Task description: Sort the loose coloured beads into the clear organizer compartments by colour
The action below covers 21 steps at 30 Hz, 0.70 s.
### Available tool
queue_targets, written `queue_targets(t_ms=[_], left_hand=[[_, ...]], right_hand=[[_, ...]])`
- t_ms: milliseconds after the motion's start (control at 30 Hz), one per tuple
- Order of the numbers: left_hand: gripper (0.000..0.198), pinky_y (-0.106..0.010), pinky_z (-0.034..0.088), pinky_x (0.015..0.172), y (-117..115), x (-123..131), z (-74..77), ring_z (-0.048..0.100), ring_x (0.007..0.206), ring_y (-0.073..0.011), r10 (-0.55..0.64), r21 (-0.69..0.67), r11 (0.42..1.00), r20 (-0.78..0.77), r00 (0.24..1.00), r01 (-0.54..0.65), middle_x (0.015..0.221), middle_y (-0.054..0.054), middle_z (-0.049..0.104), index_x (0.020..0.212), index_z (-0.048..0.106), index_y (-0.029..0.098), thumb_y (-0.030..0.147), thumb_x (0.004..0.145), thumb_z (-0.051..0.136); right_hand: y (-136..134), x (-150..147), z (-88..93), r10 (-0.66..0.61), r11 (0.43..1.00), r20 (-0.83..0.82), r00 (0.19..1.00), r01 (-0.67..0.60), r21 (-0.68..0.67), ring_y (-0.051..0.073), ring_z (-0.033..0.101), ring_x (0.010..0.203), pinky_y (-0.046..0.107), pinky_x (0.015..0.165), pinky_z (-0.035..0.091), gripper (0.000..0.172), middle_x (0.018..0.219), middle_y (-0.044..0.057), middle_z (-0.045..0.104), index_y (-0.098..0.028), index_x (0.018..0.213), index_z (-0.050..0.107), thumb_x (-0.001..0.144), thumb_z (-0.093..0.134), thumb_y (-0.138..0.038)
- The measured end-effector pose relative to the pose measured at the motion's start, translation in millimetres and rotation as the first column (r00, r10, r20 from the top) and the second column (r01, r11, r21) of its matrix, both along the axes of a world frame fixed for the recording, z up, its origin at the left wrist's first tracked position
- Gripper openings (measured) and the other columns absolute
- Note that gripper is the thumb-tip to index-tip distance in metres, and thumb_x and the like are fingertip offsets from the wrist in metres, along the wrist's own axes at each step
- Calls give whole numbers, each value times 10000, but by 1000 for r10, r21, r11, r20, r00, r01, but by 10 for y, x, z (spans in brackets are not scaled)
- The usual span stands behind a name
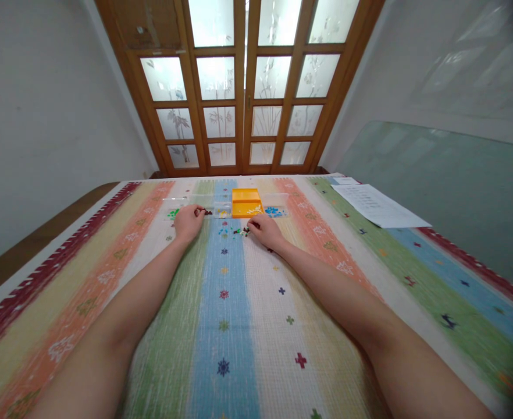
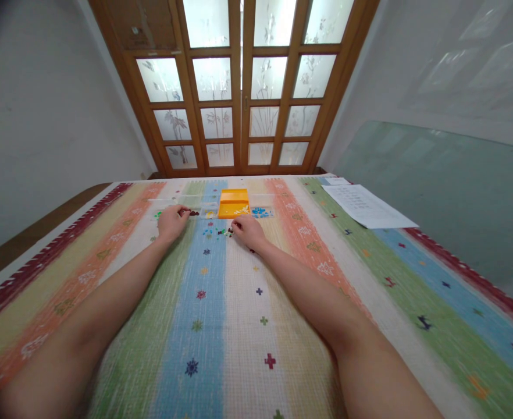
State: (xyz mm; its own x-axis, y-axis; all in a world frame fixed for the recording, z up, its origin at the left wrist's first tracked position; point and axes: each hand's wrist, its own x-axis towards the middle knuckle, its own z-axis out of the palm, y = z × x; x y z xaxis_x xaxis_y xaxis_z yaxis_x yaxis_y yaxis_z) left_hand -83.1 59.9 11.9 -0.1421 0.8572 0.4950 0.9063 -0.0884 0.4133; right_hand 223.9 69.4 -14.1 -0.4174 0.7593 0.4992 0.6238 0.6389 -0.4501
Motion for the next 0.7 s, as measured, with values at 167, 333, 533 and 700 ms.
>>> queue_targets(t_ms=[167, 333, 533, 700], left_hand=[[233, -341, 419, 731, 48, -116, -90, 616, 773, -257, 81, -56, 995, 15, 997, -80, 797, -71, 708, 913, 768, 234, 413, 909, 618], [263, -343, 415, 752, 66, -109, -128, 610, 794, -255, 56, -41, 998, -17, 998, -57, 815, -78, 705, 919, 762, 223, 418, 929, 586], [227, -349, 443, 825, -18, 77, -80, 612, 875, -237, -330, -66, 944, -120, 936, 324, 884, -72, 718, 959, 759, 199, 328, 938, 573], [213, -336, 467, 863, -168, 282, 3, 626, 912, -215, -610, -173, 790, -136, 780, 588, 925, -54, 722, 1040, 774, 230, 326, 943, 610]], right_hand=[[4, 10, -4, 1, 1000, 8, 1000, -1, -2, 182, 575, 779, 293, 731, 384, 198, 811, 35, 677, -197, 778, 665, 956, 579, -218], [-23, 7, 33, -1, 1000, 4, 1000, 1, -21, 186, 591, 797, 294, 747, 392, 189, 827, 38, 694, -196, 784, 672, 948, 579, -198], [-58, 1, 68, -16, 999, -12, 1000, 16, -40, 189, 596, 804, 295, 750, 394, 178, 839, 40, 703, -197, 793, 682, 944, 587, -192], [-47, 46, 92, 14, 999, -37, 999, -16, -38, 193, 601, 819, 294, 764, 411, 121, 875, 45, 708, -196, 896, 708, 921, 596, -157]])
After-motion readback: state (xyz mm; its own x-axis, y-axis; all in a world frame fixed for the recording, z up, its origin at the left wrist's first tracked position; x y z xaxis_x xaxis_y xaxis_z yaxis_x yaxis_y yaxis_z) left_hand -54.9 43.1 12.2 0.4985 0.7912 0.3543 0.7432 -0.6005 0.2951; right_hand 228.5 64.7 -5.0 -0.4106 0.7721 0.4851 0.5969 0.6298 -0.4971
